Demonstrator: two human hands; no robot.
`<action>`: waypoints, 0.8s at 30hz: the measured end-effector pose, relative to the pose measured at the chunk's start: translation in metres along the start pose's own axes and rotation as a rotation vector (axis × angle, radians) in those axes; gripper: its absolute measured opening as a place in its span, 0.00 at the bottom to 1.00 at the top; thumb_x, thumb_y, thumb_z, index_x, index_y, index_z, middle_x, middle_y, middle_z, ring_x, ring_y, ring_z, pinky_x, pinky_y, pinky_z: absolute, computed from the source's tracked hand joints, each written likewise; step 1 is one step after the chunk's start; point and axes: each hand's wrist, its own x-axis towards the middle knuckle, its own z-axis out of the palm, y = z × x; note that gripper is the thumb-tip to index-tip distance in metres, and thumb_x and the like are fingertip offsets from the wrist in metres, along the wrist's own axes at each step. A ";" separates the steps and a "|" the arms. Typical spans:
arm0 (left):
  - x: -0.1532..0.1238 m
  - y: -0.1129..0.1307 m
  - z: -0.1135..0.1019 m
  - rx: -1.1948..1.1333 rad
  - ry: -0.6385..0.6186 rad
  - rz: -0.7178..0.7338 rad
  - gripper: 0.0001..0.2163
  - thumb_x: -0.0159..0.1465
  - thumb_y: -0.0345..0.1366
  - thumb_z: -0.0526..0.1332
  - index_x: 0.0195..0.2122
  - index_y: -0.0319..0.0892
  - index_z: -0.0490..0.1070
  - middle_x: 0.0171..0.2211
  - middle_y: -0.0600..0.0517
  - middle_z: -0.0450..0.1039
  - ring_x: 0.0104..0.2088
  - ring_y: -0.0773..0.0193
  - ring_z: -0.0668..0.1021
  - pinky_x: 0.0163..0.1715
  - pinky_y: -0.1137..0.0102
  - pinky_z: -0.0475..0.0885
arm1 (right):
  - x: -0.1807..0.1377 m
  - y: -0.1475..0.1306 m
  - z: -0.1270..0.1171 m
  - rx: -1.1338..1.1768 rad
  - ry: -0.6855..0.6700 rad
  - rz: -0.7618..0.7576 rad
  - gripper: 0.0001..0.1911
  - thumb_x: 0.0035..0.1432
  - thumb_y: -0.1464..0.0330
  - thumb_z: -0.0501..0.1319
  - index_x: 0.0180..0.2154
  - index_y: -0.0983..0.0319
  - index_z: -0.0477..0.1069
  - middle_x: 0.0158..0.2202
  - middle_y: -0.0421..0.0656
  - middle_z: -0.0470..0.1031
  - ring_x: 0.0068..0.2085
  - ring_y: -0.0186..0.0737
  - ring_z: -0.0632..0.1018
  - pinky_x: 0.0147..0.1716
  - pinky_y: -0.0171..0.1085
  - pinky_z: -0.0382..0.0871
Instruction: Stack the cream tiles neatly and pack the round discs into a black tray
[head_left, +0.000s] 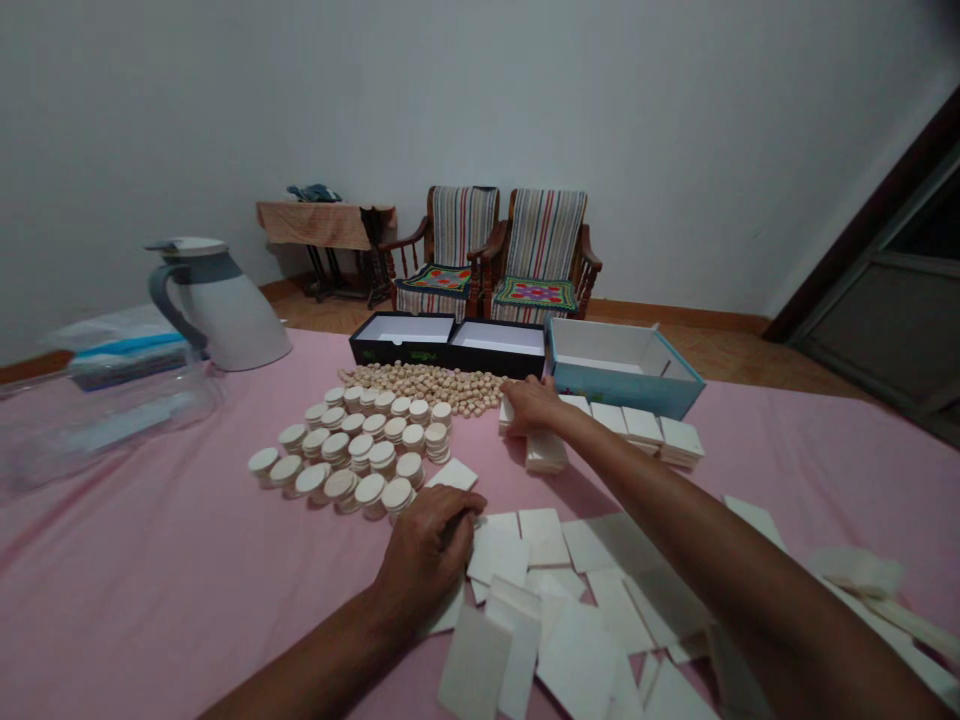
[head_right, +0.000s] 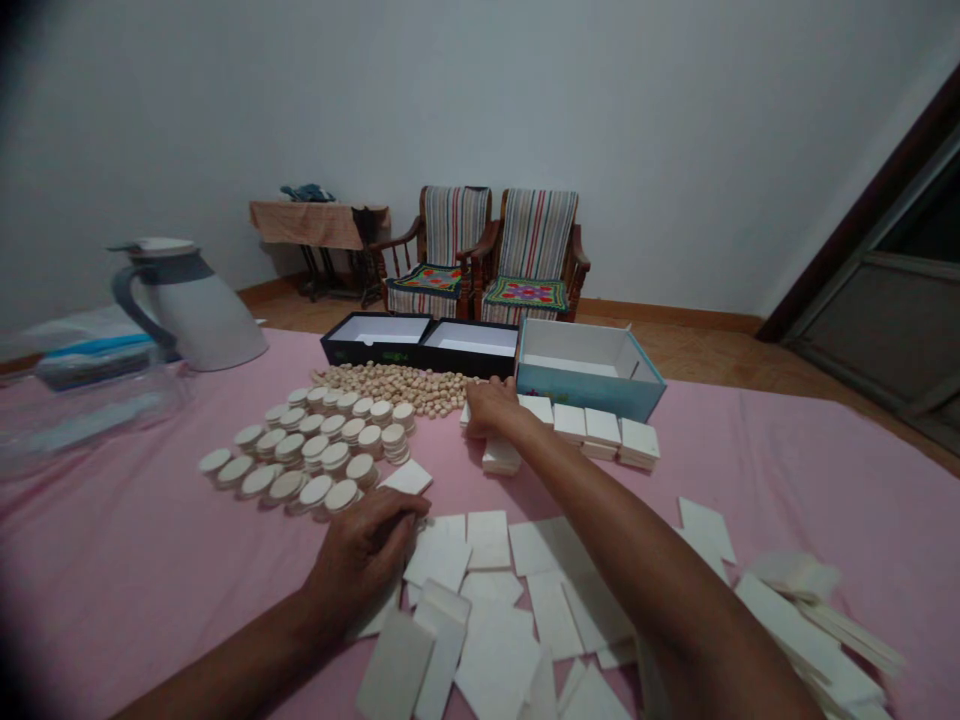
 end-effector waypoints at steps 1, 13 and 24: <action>0.000 0.000 0.000 -0.002 0.000 0.001 0.10 0.59 0.24 0.54 0.36 0.41 0.74 0.31 0.50 0.75 0.33 0.63 0.77 0.35 0.68 0.71 | 0.001 -0.001 0.001 -0.003 -0.008 0.006 0.34 0.39 0.60 0.68 0.49 0.62 0.65 0.50 0.51 0.71 0.52 0.55 0.66 0.50 0.51 0.53; 0.001 0.002 -0.002 -0.006 -0.015 0.010 0.10 0.59 0.24 0.54 0.35 0.40 0.74 0.31 0.50 0.76 0.33 0.63 0.77 0.35 0.68 0.71 | -0.014 -0.001 -0.013 0.012 0.037 0.021 0.34 0.44 0.59 0.66 0.53 0.63 0.63 0.54 0.54 0.67 0.53 0.55 0.65 0.49 0.50 0.56; 0.002 0.000 0.000 0.010 -0.004 0.012 0.10 0.59 0.24 0.55 0.36 0.40 0.74 0.32 0.50 0.77 0.34 0.63 0.77 0.36 0.68 0.71 | -0.146 -0.008 -0.017 0.215 -0.173 -0.344 0.22 0.45 0.70 0.65 0.45 0.67 0.71 0.48 0.55 0.71 0.50 0.52 0.70 0.45 0.43 0.63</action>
